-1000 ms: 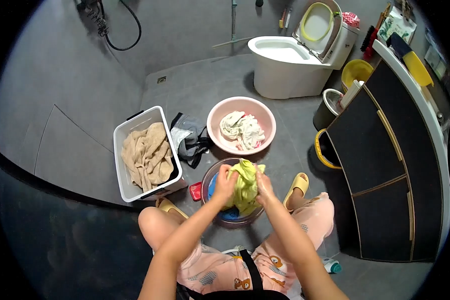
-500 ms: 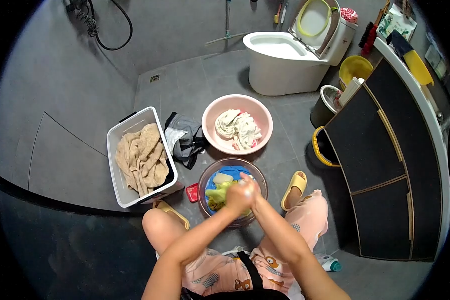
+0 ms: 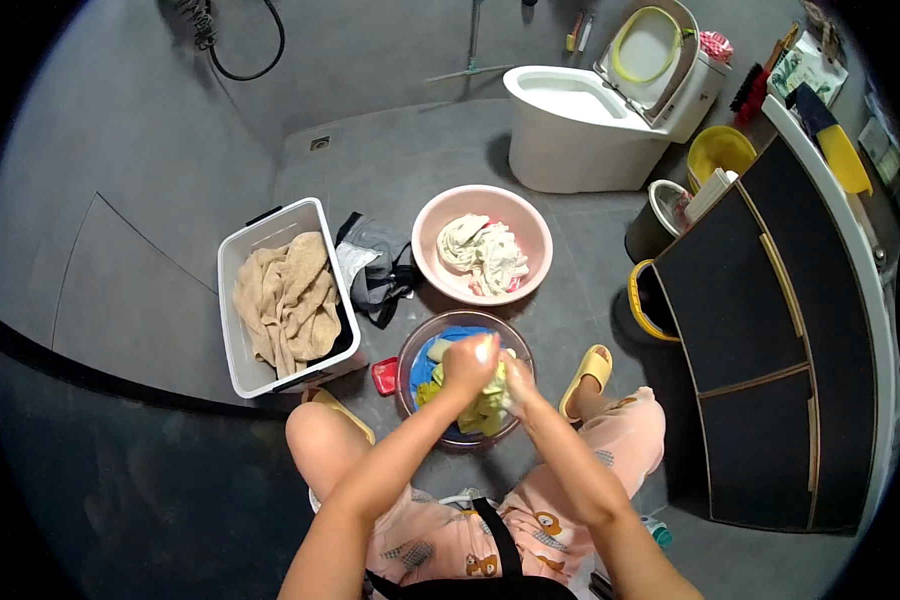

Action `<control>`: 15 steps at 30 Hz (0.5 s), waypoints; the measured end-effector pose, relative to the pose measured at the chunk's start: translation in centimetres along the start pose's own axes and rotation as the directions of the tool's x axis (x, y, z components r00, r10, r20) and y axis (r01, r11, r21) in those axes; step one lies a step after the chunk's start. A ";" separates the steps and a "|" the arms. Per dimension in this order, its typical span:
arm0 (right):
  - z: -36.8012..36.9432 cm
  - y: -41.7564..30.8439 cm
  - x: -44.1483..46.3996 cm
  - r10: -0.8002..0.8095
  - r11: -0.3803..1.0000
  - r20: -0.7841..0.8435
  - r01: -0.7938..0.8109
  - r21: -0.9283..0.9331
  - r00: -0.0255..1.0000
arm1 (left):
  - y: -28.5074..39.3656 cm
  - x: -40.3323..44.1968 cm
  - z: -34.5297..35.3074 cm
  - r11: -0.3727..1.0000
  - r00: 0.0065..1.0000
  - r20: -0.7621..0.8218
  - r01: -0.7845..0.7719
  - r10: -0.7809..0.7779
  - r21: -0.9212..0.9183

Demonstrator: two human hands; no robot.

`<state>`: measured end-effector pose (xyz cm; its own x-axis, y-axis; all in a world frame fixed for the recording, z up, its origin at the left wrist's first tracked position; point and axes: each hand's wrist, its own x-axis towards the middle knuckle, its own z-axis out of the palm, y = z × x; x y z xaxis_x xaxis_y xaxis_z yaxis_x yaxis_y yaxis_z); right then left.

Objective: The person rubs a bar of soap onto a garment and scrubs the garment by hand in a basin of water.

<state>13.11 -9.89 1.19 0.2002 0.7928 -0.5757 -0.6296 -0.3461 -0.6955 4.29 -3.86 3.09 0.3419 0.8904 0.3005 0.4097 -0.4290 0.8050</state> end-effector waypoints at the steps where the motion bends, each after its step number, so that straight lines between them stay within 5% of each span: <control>1: 0.6 -0.8 -0.8 0.053 0.998 0.036 -0.054 0.021 0.998 | -0.6 0.9 -0.5 0.992 0.991 0.037 0.127 -0.127 -0.012; 4: 1.0 -2.9 -2.2 0.009 0.979 0.130 0.018 -0.201 0.991 | -0.9 2.3 -1.8 0.925 0.929 0.205 0.343 -0.308 -0.162; 5: -1.4 -1.6 -0.2 -0.093 0.812 0.199 0.190 -0.552 0.975 | -0.7 2.2 -2.0 0.893 0.903 0.276 0.392 -0.328 -0.221; 6: -1.7 -1.8 -0.6 -0.054 0.735 0.254 0.211 -0.645 0.966 | -0.6 1.9 -1.9 0.819 0.911 0.343 0.369 -0.227 -0.439; 9: -2.0 -2.6 -0.8 0.053 0.542 0.317 0.239 -0.806 0.947 | 0.0 0.9 -2.0 0.687 0.820 0.541 0.503 -0.188 -0.525; 11: -2.3 -2.5 -0.8 -0.085 0.748 0.358 0.297 -0.594 0.930 | 0.2 0.6 -2.3 0.609 0.839 0.533 0.481 -0.111 -0.630; 13: -2.3 -3.2 -1.4 -0.163 0.931 0.346 0.261 -0.256 0.924 | -0.9 0.5 -2.1 0.724 0.882 0.471 0.334 -0.015 -0.603; 15: -2.4 -4.6 -2.2 -0.130 0.975 0.247 0.169 -0.145 0.960 | -1.9 0.4 -2.1 0.812 0.841 0.540 0.310 0.007 -0.494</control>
<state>17.32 -11.25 4.61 0.0886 0.9301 -0.3564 -0.4710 -0.2762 -0.8378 1.91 -2.35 2.77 0.7477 0.6638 -0.0178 0.0212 0.0030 0.9998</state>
